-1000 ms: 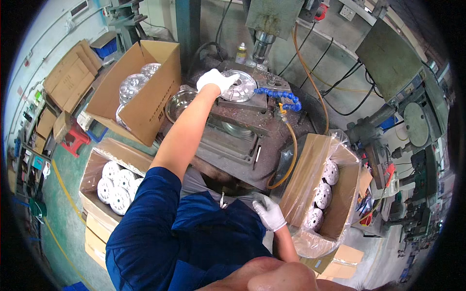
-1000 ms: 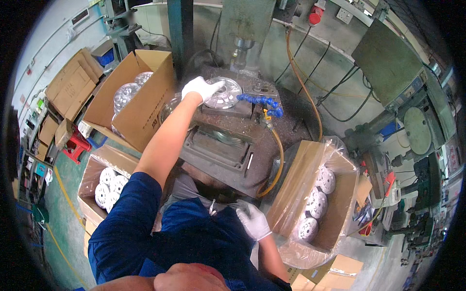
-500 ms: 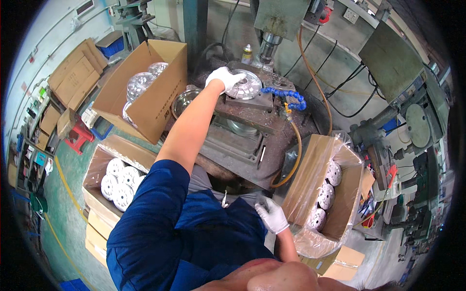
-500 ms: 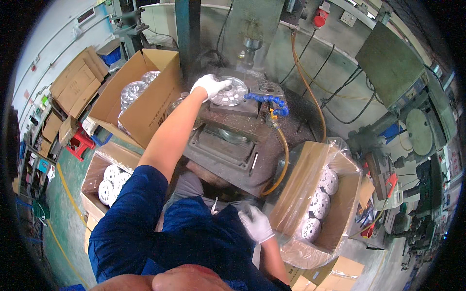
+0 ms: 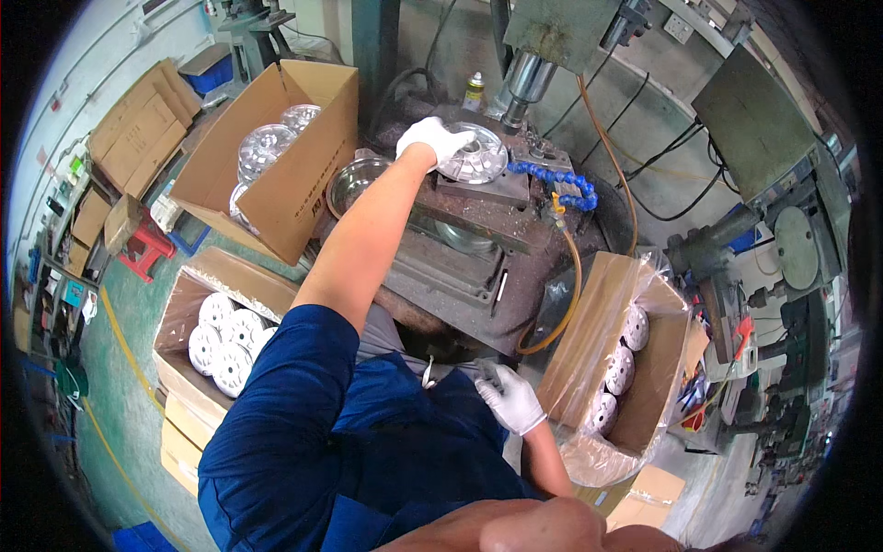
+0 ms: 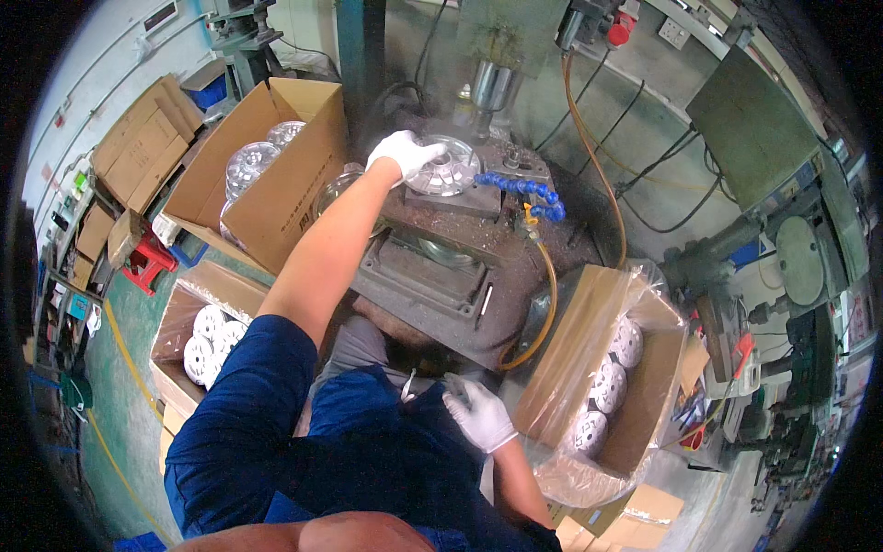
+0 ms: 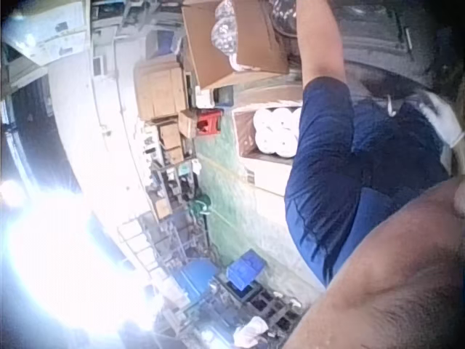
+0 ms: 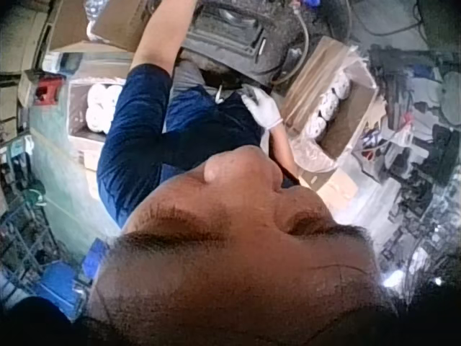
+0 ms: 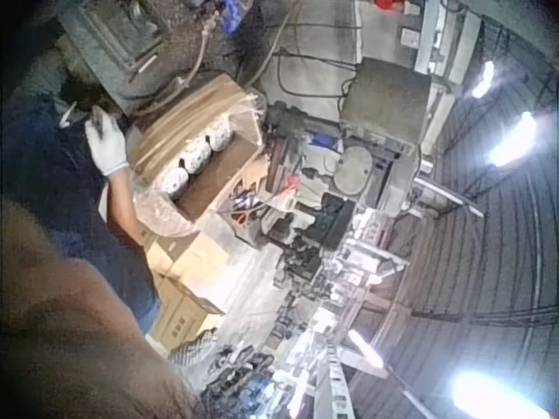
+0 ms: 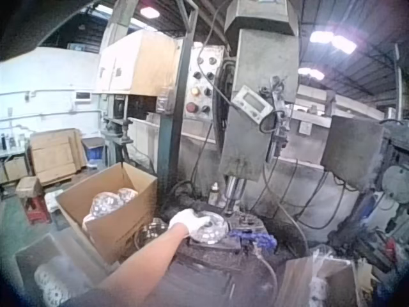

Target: Placing metal parts into a machine for processing and then sorting them into boxes.

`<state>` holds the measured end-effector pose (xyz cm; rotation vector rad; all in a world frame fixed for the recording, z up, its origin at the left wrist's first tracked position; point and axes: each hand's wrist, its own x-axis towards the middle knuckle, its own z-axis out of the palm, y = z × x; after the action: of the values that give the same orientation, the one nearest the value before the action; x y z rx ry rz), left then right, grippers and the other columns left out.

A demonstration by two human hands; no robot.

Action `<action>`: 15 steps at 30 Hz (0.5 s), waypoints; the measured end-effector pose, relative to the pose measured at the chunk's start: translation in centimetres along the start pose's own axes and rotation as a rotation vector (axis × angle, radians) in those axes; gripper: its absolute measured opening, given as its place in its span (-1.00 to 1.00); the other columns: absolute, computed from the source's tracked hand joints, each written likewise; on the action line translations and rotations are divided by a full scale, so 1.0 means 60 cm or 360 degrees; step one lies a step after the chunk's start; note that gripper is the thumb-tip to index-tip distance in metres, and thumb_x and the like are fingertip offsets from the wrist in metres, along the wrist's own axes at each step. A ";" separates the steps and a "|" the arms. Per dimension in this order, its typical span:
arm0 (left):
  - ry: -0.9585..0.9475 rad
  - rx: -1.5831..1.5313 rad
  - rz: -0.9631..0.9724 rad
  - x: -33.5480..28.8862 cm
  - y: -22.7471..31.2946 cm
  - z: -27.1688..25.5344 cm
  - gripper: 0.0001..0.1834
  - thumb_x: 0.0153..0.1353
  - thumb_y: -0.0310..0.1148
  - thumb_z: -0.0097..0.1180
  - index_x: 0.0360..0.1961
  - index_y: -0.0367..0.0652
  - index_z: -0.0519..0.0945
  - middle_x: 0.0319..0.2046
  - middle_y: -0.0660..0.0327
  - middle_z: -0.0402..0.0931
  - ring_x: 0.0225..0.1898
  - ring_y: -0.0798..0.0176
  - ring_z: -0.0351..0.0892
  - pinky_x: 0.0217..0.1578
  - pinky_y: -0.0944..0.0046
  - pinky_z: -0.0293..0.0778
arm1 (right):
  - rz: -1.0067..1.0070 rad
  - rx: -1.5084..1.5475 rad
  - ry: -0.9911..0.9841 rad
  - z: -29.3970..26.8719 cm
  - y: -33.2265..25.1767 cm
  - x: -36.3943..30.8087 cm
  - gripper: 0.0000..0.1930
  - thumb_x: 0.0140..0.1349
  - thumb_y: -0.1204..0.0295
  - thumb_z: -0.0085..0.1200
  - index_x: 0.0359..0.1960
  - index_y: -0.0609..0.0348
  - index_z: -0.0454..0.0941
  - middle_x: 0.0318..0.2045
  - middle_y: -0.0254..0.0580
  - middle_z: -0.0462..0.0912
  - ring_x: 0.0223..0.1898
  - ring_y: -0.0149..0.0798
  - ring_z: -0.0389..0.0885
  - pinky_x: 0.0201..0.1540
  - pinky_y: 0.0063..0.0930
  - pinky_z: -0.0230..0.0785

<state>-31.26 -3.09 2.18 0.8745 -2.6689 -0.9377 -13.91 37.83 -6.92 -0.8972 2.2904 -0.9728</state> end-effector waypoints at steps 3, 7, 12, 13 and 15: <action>0.0024 -0.0031 0.0045 0.002 -0.001 0.001 -0.05 0.00 0.38 0.22 0.11 -0.33 0.64 0.12 -0.17 0.59 0.17 -0.11 0.59 0.19 0.11 0.46 | 0.0020 0.0027 -0.0022 0.005 0.001 0.005 -0.53 0.35 0.22 0.19 0.21 0.18 0.54 0.02 0.15 0.66 0.05 0.08 0.67 0.12 -0.20 0.49; 0.0034 -0.0002 0.0014 0.003 -0.005 0.006 -0.03 0.00 0.38 0.21 0.12 -0.35 0.62 0.12 -0.18 0.59 0.18 -0.10 0.59 0.19 0.11 0.46 | -0.0051 0.0057 -0.0023 0.008 -0.002 0.020 -0.53 0.35 0.21 0.19 0.22 0.17 0.53 0.01 0.15 0.66 0.05 0.11 0.66 0.12 -0.18 0.49; 0.0017 -0.0021 0.0012 0.001 -0.004 0.006 0.00 0.00 0.38 0.21 0.16 -0.37 0.59 0.15 -0.18 0.57 0.21 -0.09 0.57 0.22 0.12 0.44 | -0.0058 0.0036 -0.0044 0.004 -0.001 0.028 -0.53 0.35 0.21 0.19 0.22 0.15 0.53 0.00 0.14 0.66 0.03 0.12 0.67 0.11 -0.18 0.50; 0.0036 -0.0016 0.0012 0.000 -0.003 0.005 0.00 0.00 0.38 0.21 0.16 -0.37 0.59 0.15 -0.18 0.57 0.21 -0.09 0.56 0.22 0.12 0.44 | -0.0067 0.0021 -0.0025 0.003 0.000 0.027 -0.53 0.35 0.22 0.20 0.22 0.15 0.53 -0.01 0.14 0.66 0.02 0.12 0.67 0.10 -0.19 0.50; 0.0046 -0.0015 0.0001 -0.003 -0.001 0.002 -0.01 0.00 0.38 0.22 0.16 -0.37 0.59 0.15 -0.18 0.57 0.22 -0.10 0.56 0.22 0.12 0.44 | -0.0088 -0.0004 0.0011 0.003 0.004 0.023 -0.53 0.35 0.22 0.20 0.22 0.15 0.53 -0.02 0.13 0.67 0.01 0.11 0.67 0.09 -0.19 0.51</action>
<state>-31.15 -2.94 2.05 0.8786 -2.6382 -0.9295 -14.80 36.84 -7.44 -0.9644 2.2836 -0.9981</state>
